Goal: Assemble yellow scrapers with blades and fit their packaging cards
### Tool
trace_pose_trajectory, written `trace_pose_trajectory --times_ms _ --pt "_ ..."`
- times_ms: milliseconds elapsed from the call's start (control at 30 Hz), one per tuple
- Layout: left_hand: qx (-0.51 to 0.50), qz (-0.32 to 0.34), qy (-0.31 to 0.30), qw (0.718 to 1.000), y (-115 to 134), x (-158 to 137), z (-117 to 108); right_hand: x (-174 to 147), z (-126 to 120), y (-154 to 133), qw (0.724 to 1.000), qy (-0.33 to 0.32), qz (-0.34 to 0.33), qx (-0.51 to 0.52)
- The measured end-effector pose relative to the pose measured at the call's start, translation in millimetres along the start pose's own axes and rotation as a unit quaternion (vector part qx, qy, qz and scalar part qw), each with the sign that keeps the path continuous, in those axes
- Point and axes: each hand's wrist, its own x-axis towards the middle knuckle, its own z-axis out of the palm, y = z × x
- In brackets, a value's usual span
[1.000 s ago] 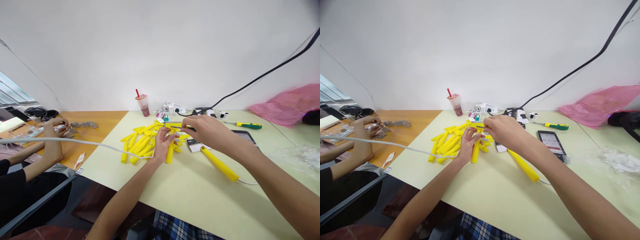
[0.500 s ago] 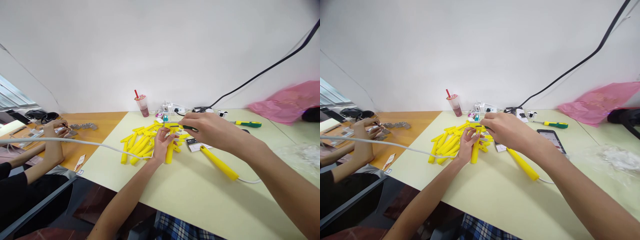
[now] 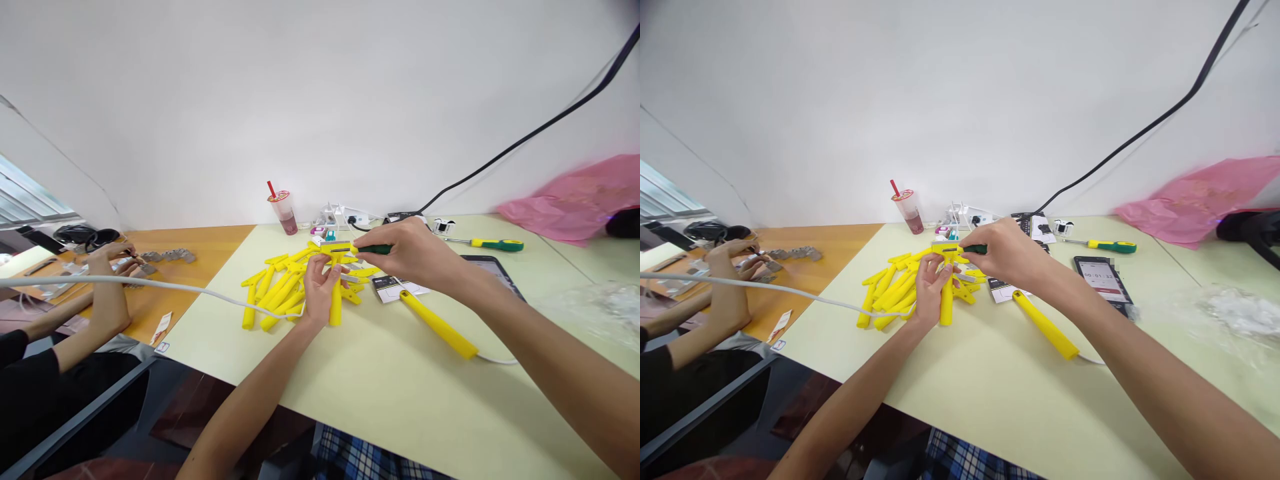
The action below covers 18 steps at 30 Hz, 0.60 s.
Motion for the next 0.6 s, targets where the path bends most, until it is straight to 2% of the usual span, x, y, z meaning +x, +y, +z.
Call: trace_pose_trajectory --times_ms 167,233,433,600 --pt "0.025 0.037 0.008 0.999 -1.0 -0.6 -1.1 1.1 2.3 -4.0 0.989 0.025 0.135 0.054" --pt "0.026 0.043 0.006 0.999 -1.5 -0.1 -1.9 1.4 -0.8 -4.4 0.987 0.021 0.151 0.06" --pt "0.029 0.015 -0.01 0.999 -2.8 0.5 0.9 -0.4 -20.5 -6.5 0.997 -0.052 0.061 -0.006" --pt "0.052 0.021 -0.025 0.998 -2.6 -2.2 5.4 -4.1 -34.1 -19.2 0.992 -0.102 0.04 -0.07"
